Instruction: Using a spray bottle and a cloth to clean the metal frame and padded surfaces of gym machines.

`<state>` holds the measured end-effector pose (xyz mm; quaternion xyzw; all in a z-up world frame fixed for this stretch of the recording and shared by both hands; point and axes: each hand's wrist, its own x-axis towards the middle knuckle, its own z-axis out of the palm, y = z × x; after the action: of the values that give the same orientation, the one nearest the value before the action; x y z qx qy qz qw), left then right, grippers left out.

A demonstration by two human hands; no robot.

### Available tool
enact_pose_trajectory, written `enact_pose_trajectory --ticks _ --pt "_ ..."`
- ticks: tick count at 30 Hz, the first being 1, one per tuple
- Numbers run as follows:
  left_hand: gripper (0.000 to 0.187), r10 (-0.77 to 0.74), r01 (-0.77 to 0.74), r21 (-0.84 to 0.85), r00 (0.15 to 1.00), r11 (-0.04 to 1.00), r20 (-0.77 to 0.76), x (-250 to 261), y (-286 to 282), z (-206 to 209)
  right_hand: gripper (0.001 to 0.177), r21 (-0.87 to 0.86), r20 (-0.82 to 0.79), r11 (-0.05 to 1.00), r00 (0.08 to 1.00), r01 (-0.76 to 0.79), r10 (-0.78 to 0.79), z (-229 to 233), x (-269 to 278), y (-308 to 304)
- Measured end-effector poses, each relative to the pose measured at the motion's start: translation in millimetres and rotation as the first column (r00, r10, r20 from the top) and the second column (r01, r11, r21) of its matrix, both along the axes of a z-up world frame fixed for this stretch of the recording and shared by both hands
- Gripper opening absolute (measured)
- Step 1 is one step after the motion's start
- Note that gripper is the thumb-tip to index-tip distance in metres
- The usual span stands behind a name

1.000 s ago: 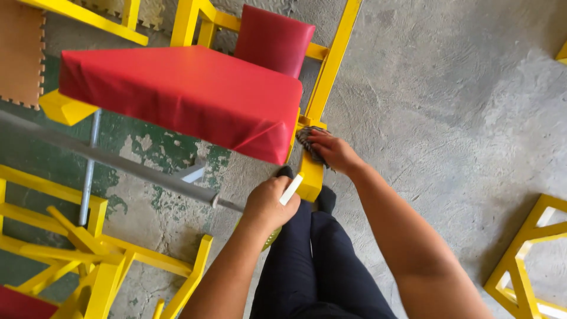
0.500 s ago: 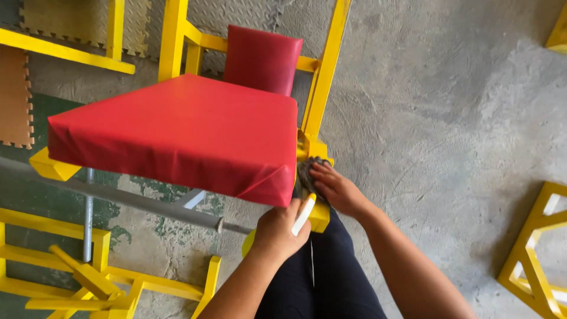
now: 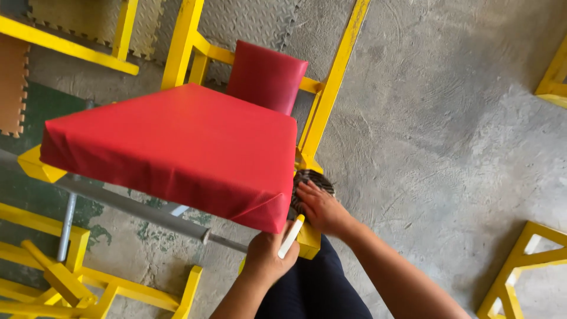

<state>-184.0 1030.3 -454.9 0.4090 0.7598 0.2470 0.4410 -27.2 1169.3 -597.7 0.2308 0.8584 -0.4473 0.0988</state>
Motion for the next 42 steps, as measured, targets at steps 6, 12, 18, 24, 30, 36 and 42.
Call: enact_pose_trajectory --ticks 6,12,18,24,30,36,42 --pt "0.04 0.109 -0.1 0.143 0.992 0.985 -0.056 13 -11 -15 0.061 0.012 0.268 0.999 0.962 0.046 -0.047 2 -73 43" --pt "0.036 0.181 -0.175 0.072 0.98 0.982 -0.084 24 -18 -13 0.051 -0.01 0.54 0.989 0.832 -0.148 0.13 -10 -68 36" --pt "0.037 0.31 -0.31 0.089 0.951 0.946 0.019 27 -27 16 0.042 -0.052 -0.086 0.996 0.994 -0.079 0.074 74 -41 4" --pt "0.039 0.54 -0.557 0.134 0.83 0.82 0.141 17 -63 51 0.025 -0.098 0.053 0.994 0.997 -0.052 0.058 168 -33 -2" --pt "0.04 0.604 -0.618 0.059 0.782 0.784 0.154 0 -91 56 0.038 0.449 -0.248 0.891 0.95 -0.059 0.188 153 -34 -25" --pt "0.041 0.544 -0.563 0.158 0.826 0.811 0.15 -15 -111 22 0.046 0.407 -0.135 0.914 0.989 0.003 0.057 165 -55 -55" --pt "0.038 0.514 -0.545 0.117 0.83 0.83 0.217 -58 -112 20 0.039 0.476 -0.401 0.832 0.912 0.286 -0.084 147 -86 -90"
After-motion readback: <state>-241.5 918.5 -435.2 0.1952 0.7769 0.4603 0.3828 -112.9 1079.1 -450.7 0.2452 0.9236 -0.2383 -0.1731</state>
